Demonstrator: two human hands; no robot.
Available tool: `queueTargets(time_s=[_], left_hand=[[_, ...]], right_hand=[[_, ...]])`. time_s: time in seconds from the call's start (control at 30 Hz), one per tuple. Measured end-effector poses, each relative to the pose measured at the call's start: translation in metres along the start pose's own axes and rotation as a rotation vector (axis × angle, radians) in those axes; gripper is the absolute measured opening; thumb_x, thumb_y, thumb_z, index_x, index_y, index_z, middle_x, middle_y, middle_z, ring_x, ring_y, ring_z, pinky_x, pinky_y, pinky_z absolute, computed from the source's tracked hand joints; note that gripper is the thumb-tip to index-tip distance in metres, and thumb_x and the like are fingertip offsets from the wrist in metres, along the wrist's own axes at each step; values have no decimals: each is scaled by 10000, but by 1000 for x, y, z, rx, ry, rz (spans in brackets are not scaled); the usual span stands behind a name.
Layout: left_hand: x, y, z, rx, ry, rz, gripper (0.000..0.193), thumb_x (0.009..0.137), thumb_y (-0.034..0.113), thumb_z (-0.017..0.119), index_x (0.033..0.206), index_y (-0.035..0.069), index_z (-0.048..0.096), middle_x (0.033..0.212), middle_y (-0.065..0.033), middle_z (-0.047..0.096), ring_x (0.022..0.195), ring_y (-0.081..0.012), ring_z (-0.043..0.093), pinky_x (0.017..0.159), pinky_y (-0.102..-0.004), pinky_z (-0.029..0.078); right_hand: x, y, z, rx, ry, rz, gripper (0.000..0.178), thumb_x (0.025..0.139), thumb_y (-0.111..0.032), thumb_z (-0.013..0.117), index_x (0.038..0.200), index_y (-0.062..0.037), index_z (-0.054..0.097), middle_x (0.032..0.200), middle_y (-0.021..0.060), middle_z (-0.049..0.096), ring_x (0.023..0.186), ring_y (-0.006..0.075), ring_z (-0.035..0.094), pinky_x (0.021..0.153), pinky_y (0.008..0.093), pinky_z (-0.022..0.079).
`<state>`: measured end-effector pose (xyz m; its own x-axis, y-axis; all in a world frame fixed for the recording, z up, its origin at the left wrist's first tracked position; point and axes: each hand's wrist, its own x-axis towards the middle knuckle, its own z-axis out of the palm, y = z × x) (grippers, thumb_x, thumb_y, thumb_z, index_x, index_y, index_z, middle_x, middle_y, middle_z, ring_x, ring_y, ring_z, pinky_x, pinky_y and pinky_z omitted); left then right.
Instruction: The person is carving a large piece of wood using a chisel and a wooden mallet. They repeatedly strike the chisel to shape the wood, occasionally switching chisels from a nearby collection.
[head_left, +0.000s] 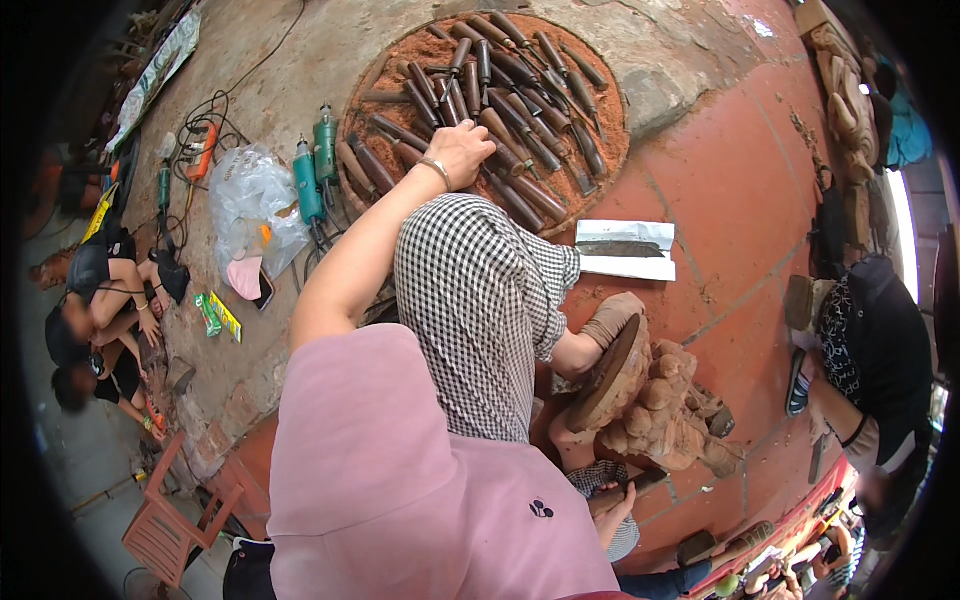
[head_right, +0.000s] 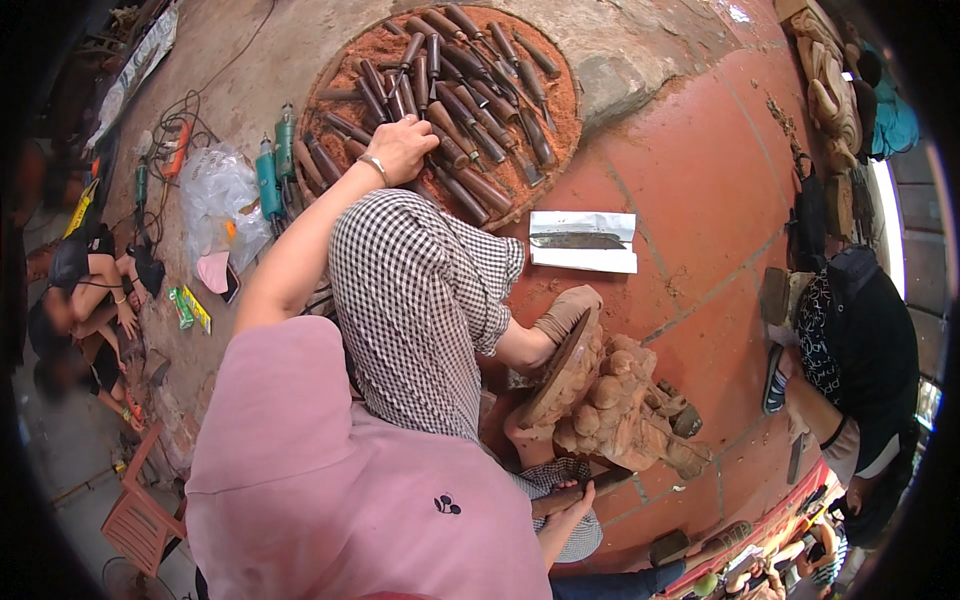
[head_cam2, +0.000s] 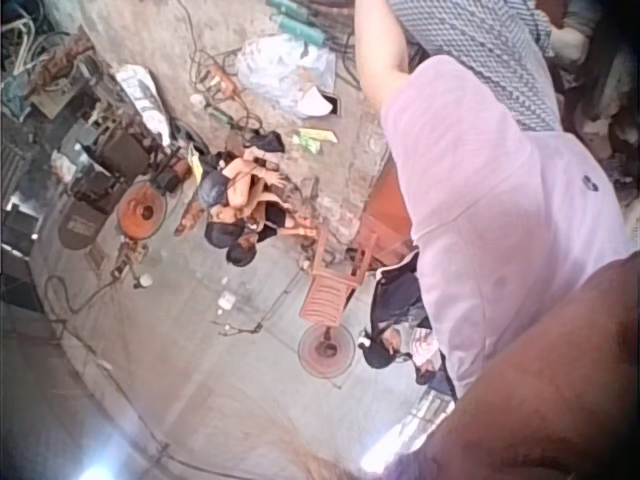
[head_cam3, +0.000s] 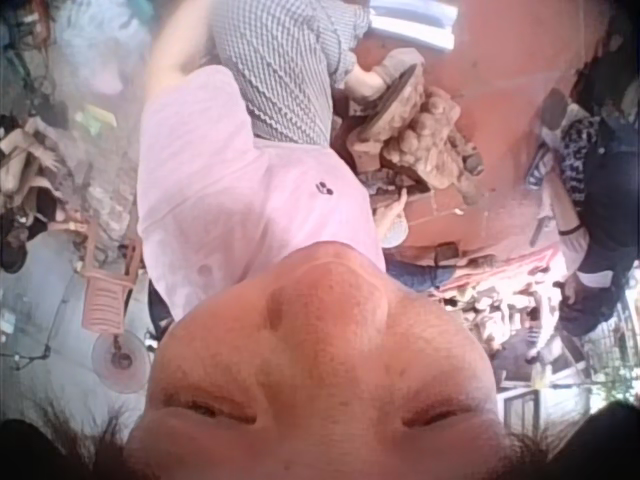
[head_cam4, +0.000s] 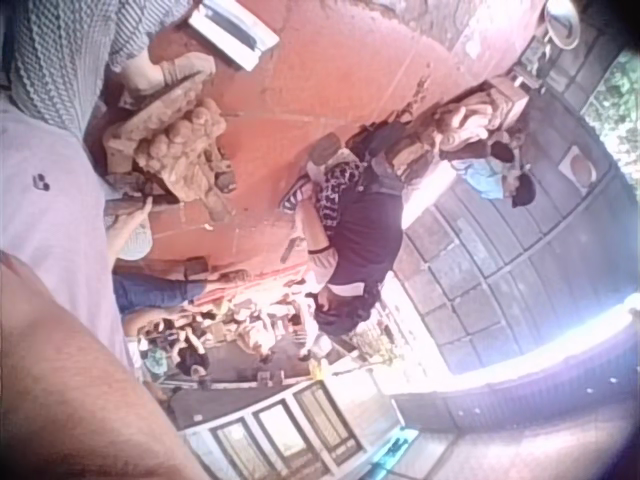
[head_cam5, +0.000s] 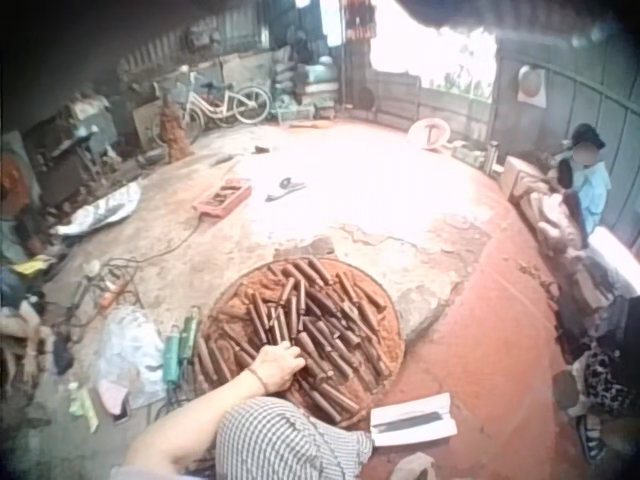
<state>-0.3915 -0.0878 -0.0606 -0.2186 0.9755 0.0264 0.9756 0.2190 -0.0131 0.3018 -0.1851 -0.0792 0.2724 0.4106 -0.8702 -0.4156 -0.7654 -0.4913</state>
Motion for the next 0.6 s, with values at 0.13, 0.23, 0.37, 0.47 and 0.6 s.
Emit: queueTargets(time_s=[0.13,0.23,0.37,0.47,0.6], left_hand=[[-9,-6,-7,-123,-15,-182,158,739,104,587,878,95,661,909,-85,619,926,-277,600,768,-402,530],[-12,-17,2,-387,129,-402,190,769,113,550,919,68,657,911,-155,655,899,-334,627,780,-441,517],[-9,-26,13,-452,120,-648,194,819,141,530,946,84,666,934,-238,664,881,-397,646,814,-483,510],[2,-25,3,-309,46,-685,228,800,256,653,904,55,675,890,-218,677,862,-390,656,794,-471,522],[11,-23,-13,-162,-102,-692,301,765,328,719,876,50,687,875,-203,692,886,-370,667,800,-460,529]], right_hand=[[-12,-2,11,8,9,5,364,848,-413,630,765,-75,526,679,46,544,614,196,537,576,315,466],[-4,-1,4,8,10,18,358,852,-407,627,767,-74,525,676,46,540,612,196,535,575,315,471],[3,-2,-2,5,5,35,354,857,-401,624,769,-73,525,669,45,540,610,196,535,576,317,472],[-1,-1,2,4,10,24,354,857,-403,624,769,-74,528,670,46,546,611,197,535,575,315,472],[6,0,-7,11,-11,27,359,856,-407,626,762,-73,534,673,49,554,608,200,539,577,324,469]])
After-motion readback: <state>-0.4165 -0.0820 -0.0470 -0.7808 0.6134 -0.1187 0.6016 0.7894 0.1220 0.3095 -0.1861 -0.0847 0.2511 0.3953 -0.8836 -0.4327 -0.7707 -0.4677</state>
